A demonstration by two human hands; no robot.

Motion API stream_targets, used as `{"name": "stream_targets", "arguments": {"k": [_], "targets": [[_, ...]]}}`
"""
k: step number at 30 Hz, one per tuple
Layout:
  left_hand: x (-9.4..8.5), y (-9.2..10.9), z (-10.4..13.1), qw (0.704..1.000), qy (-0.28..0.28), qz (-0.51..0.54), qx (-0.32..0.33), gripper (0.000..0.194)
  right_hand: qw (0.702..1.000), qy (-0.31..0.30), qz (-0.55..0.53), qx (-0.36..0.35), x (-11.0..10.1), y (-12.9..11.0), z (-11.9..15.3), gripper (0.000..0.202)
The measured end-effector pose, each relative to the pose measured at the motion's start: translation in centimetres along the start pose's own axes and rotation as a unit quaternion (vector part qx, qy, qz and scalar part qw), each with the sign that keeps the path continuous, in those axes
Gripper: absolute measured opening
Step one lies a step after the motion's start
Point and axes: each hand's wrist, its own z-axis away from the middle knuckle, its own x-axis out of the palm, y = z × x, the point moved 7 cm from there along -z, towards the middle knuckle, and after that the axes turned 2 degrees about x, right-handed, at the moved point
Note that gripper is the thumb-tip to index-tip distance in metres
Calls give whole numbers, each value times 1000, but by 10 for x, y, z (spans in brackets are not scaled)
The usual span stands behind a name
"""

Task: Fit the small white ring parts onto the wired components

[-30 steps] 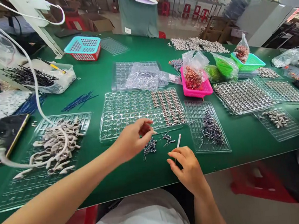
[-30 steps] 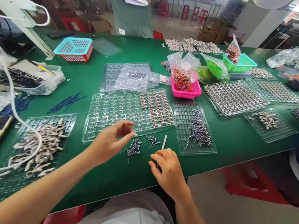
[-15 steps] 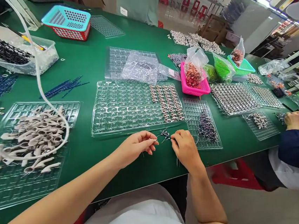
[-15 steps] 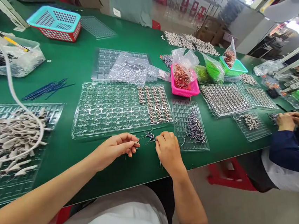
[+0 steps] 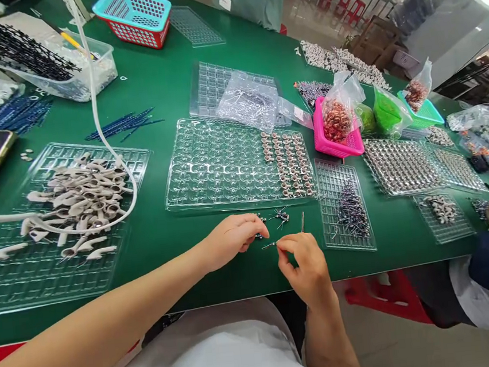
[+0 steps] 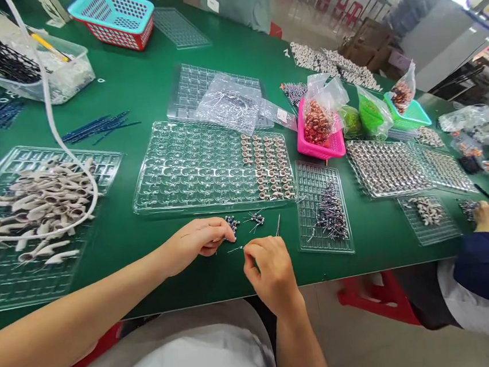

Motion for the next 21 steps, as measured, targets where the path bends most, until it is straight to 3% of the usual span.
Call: {"name": "stream_targets", "arguments": {"k": [3, 6, 13, 21], "targets": [[2, 6, 3, 990, 2, -135, 25, 29, 999, 22, -47, -3, 8, -5, 3, 35], [6, 7, 5, 979, -29, -199, 34, 30, 995, 65, -68, 10, 9, -4, 8, 40], [9, 7, 7, 979, -37, -192, 52, 25, 990, 114, -77, 31, 10, 0, 13, 38], [10, 10, 10, 976, -18, -204, 71, 25, 981, 115, -135, 85, 11, 9, 13, 23]]}}
